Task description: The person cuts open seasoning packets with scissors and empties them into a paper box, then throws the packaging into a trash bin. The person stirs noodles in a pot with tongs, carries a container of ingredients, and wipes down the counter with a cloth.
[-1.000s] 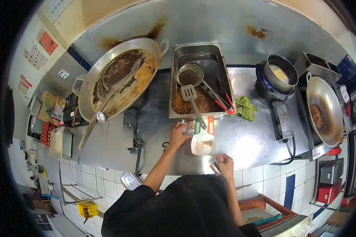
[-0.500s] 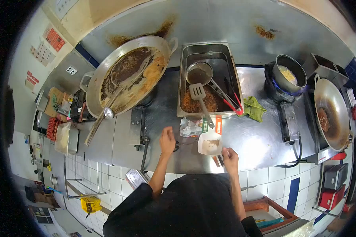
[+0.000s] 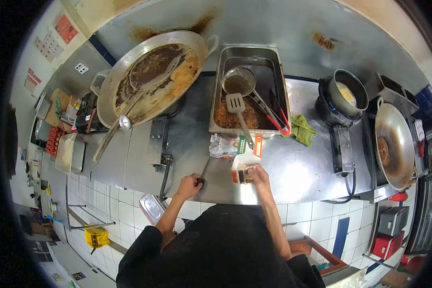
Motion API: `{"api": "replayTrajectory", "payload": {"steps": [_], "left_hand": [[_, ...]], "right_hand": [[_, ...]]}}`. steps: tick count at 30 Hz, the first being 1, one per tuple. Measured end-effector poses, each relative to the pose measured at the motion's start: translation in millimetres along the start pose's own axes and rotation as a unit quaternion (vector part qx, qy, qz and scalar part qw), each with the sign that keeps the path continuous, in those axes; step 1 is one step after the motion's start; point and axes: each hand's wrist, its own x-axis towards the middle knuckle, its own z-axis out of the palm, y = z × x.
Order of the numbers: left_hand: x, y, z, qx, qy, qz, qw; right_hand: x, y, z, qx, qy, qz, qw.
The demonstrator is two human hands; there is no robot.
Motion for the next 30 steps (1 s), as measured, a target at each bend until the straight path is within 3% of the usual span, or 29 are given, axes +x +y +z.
{"api": "replayTrajectory", "payload": {"steps": [2,4,8,10,14,16,20,22,25,30], "left_hand": [[-10,6,-11,-0.069,-0.039,0.000,0.997],[-35,36,-32,-0.313,-0.053,-0.027,0.948],[-36,130,-84,-0.272,-0.012,0.021,0.962],[-19,162,-93,-0.176,0.197,0.246,0.933],[-4,177,-92,-0.156,0.148,0.252,0.943],[0,183,-92,-0.244,0.082,0.197,0.946],[1,196,-87,-0.214,0.117,0.246,0.938],[1,202,-88,-0.287,0.141,0.201,0.926],[3,203,-95,-0.253,0.187,0.215,0.925],[1,214,-103,-0.290,0.173,0.199,0.920]], "right_hand": [[8,5,5,-0.027,0.012,-0.037,0.999],[5,-6,16,-0.034,0.027,-0.040,0.998],[-2,-15,33,-0.048,-0.033,-0.056,0.997],[-1,-18,40,-0.067,-0.051,-0.066,0.994],[-7,-24,52,-0.115,-0.051,-0.124,0.984],[-10,-32,61,-0.141,-0.011,-0.185,0.973],[-13,-49,74,-0.042,-0.008,-0.180,0.983],[-11,-49,74,-0.042,0.010,-0.192,0.980],[-8,-50,77,-0.025,0.034,-0.209,0.977],[-8,-50,76,-0.047,0.018,-0.199,0.979]]}}
